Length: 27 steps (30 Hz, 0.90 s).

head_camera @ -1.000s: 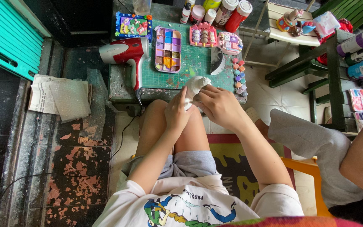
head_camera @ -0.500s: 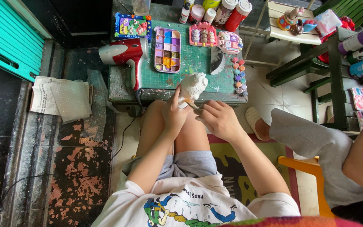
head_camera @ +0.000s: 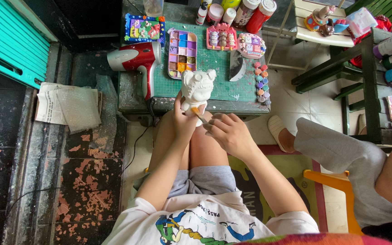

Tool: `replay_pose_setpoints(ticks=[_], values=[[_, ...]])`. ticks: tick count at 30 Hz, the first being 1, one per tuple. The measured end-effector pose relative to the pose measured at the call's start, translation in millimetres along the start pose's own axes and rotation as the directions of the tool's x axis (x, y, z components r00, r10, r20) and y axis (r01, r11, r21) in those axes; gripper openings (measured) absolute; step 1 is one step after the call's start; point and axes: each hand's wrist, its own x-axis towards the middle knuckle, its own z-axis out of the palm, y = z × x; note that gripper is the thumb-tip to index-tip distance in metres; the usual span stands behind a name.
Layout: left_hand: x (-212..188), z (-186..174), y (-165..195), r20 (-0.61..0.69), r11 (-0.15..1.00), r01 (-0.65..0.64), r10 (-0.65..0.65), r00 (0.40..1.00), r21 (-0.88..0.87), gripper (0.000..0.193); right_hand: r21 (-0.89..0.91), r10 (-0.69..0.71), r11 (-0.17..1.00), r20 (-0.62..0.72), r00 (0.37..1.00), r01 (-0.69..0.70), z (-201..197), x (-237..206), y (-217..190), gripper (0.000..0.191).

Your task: The person sits at a craft table holding a white plaster animal figurine on their lap, drying it with a hair dryer, painting it with a brush using watercolor paints from a palette, and sanding its surface with a small sanding sponge.

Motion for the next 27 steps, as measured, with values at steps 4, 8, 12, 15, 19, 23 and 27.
replay_pose_setpoints(ticks=[4, 8, 12, 15, 19, 23, 27], values=[[0, -4, -8, 0.047, 0.996, -0.087, 0.085, 0.995, 0.028, 0.085, -0.025, -0.013, 1.000, -0.121, 0.993, 0.011, 1, 7, -3, 0.025], [-1, -8, -15, 0.134, 0.998, -0.044, 0.049, 0.990, -0.036, 0.094, 0.076, 0.015, 0.997, 0.015, 1.000, -0.016, 3, 10, -7, 0.020], [-1, -8, -22, 0.171, 0.986, -0.018, 0.046, 0.984, -0.163, 0.099, -0.040, -0.071, 0.997, -0.015, 0.997, 0.070, 7, 11, -8, 0.019], [1, -9, -26, 0.180, 0.977, -0.057, 0.095, 0.979, -0.208, 0.099, -0.031, -0.069, 0.997, 0.025, 0.997, 0.070, 10, 12, -9, 0.018], [1, -12, -28, 0.198, 0.961, 0.102, -0.051, 0.979, -0.256, 0.101, -0.022, 0.010, 1.000, 0.154, 0.988, -0.006, 9, 11, -4, 0.015], [5, -18, -27, 0.254, 0.985, -0.004, 0.049, 0.966, -0.173, 0.099, 0.035, 0.053, 0.998, -0.218, 0.974, -0.047, 0, 3, 2, 0.033], [11, -20, -29, 0.284, 0.975, -0.027, 0.090, 0.954, -0.221, 0.098, 0.056, -0.010, 0.998, -0.129, 0.992, 0.018, -5, 0, 5, 0.029]])
